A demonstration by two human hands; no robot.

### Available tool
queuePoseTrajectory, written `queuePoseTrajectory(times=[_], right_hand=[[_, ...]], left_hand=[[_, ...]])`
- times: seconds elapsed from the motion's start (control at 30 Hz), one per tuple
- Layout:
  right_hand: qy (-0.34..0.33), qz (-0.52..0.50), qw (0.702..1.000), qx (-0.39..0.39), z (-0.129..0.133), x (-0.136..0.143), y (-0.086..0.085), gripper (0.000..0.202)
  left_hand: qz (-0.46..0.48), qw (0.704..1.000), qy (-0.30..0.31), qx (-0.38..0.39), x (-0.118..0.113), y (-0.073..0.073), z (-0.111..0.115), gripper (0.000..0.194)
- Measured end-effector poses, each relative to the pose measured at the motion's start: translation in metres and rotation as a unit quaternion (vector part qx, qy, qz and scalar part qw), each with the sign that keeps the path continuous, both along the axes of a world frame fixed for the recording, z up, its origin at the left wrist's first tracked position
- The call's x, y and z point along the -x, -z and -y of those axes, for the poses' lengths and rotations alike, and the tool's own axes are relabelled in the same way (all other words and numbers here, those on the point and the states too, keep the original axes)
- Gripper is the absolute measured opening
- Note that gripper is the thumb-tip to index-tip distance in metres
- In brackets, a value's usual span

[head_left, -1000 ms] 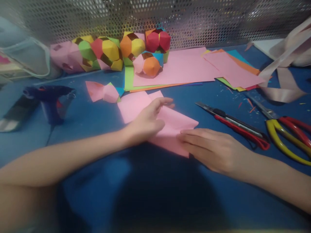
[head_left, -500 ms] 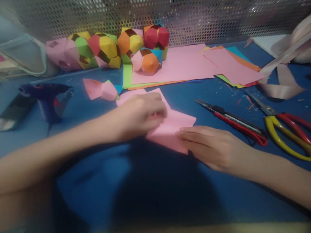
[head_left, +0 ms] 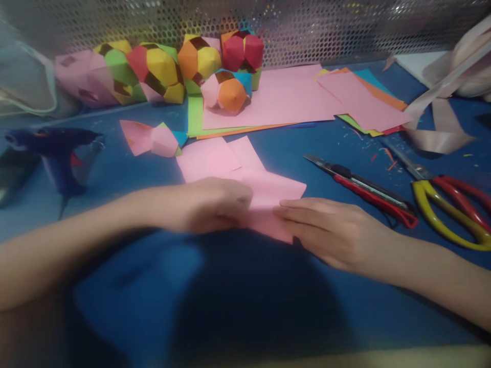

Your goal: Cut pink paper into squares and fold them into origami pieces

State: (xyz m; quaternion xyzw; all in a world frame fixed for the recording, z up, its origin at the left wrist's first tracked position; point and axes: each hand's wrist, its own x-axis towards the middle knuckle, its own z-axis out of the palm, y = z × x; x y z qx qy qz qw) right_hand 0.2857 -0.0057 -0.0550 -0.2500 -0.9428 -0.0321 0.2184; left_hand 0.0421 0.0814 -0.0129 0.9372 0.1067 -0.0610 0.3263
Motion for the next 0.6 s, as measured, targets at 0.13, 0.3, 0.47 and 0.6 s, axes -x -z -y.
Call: queuePoseTrajectory(times=[0.13,0.3,0.47,0.6], right_hand=[[-0.003,0.018,1.000,0.003,-0.0005,0.0000,-0.0008,0.036],[0.000,0.010,1.000,0.011,-0.0003,0.0004,-0.0004,0.035],[-0.011,0.001,1.000,0.015,-0.0006,-0.0002,-0.0002,0.032],[-0.010,-0.002,1.000,0.021,-0.0007,-0.0016,-0.0003,0.032]], left_hand=[[-0.018,1.000,-0.008,0.019,0.0065,0.0013,-0.0028,0.017],[0.006,1.000,0.002,0.014,0.0097,0.0058,-0.0048,0.025],[0.017,1.000,-0.009,0.016,0.0090,0.0036,-0.0057,0.021],[0.009,0.999,-0.039,0.004,0.0081,0.0032,-0.0027,0.017]])
